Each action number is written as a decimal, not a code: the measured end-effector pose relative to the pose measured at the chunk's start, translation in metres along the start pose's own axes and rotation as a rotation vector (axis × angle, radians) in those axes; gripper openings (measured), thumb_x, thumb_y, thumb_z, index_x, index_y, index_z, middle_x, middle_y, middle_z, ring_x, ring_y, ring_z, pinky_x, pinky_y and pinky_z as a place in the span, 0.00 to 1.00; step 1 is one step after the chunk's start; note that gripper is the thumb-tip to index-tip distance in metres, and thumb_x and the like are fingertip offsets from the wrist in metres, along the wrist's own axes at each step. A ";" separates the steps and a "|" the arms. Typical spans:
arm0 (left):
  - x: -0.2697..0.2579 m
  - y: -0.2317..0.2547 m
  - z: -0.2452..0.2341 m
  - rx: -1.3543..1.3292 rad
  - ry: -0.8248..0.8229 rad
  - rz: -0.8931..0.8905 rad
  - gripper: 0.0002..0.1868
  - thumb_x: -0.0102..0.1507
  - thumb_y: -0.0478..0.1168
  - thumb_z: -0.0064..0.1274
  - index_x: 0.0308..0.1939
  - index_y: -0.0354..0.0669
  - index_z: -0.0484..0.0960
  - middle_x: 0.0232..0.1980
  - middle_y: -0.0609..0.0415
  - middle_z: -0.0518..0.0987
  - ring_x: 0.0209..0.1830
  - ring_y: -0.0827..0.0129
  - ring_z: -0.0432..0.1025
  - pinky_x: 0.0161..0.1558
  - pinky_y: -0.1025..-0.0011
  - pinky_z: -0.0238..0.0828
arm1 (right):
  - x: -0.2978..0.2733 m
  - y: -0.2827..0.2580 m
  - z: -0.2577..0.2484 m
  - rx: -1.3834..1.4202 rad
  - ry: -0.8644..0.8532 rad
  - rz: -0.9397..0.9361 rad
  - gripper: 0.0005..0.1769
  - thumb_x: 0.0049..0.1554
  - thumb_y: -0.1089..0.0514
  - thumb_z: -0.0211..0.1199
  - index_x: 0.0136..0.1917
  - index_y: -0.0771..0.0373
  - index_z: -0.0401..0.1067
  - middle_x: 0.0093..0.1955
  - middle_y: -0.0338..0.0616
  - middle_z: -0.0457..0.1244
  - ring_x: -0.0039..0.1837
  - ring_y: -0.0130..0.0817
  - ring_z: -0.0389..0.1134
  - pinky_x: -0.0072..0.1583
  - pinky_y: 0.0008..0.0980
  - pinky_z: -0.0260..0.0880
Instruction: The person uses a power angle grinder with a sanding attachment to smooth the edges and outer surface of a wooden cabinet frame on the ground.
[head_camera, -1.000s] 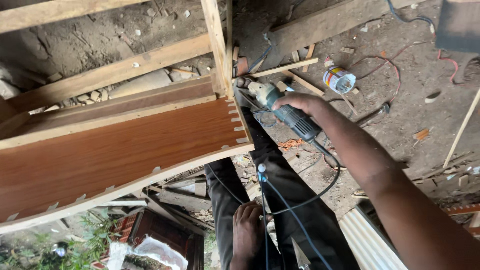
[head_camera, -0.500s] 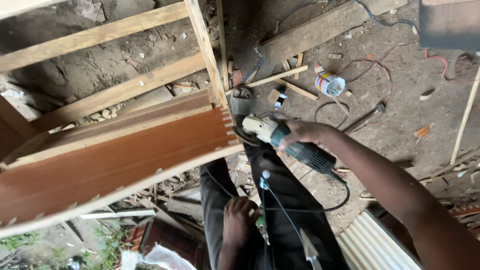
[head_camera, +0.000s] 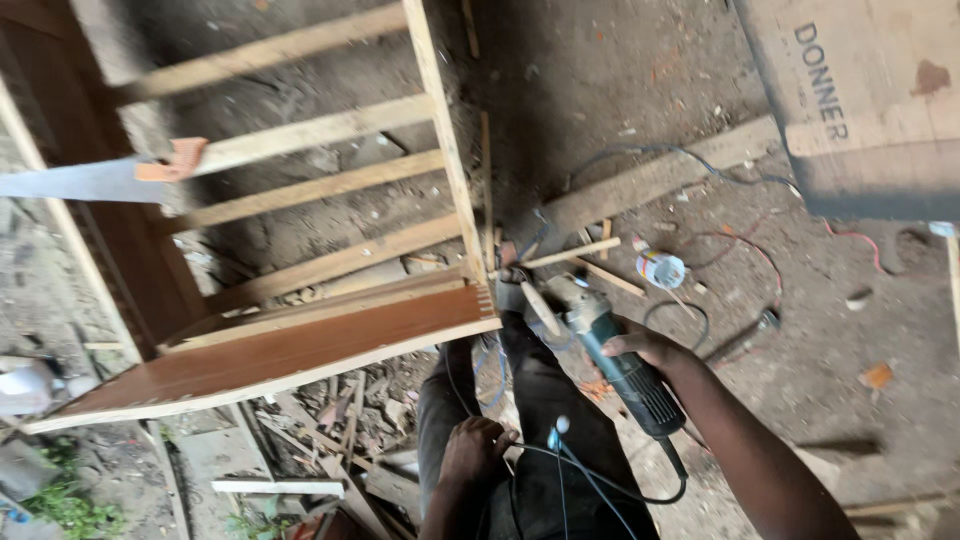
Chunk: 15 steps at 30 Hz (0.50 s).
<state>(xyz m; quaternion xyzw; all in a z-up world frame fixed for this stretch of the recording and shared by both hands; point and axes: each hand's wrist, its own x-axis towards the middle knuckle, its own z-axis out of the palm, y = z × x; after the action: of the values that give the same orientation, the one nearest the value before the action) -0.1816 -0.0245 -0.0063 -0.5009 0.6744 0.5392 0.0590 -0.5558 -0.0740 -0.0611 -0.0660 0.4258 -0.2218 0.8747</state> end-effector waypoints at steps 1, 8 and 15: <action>-0.003 -0.001 -0.002 0.015 0.011 -0.005 0.24 0.66 0.58 0.51 0.33 0.41 0.86 0.40 0.48 0.83 0.50 0.51 0.74 0.56 0.54 0.65 | -0.001 0.000 0.003 0.072 0.010 0.005 0.36 0.42 0.52 0.74 0.59 0.70 0.65 0.46 0.54 0.68 0.43 0.43 0.74 0.46 0.43 0.78; -0.017 -0.007 -0.016 -0.056 0.020 0.077 0.25 0.66 0.61 0.49 0.37 0.44 0.89 0.41 0.45 0.84 0.47 0.50 0.77 0.51 0.56 0.72 | -0.010 -0.009 0.069 0.567 -0.422 -0.344 0.41 0.51 0.49 0.74 0.65 0.72 0.55 0.45 0.48 0.61 0.42 0.35 0.67 0.45 0.35 0.72; -0.063 -0.073 -0.011 -0.161 0.034 -0.170 0.34 0.68 0.67 0.40 0.36 0.41 0.87 0.36 0.41 0.85 0.44 0.49 0.79 0.51 0.55 0.73 | 0.015 -0.004 0.143 0.714 -0.729 -0.480 0.36 0.56 0.50 0.73 0.66 0.64 0.55 0.46 0.40 0.59 0.44 0.27 0.65 0.50 0.30 0.71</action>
<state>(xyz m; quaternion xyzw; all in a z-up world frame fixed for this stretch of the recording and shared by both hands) -0.0917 0.0112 -0.0119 -0.5685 0.5851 0.5759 0.0527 -0.4389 -0.0946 0.0193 0.0669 -0.0322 -0.5077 0.8583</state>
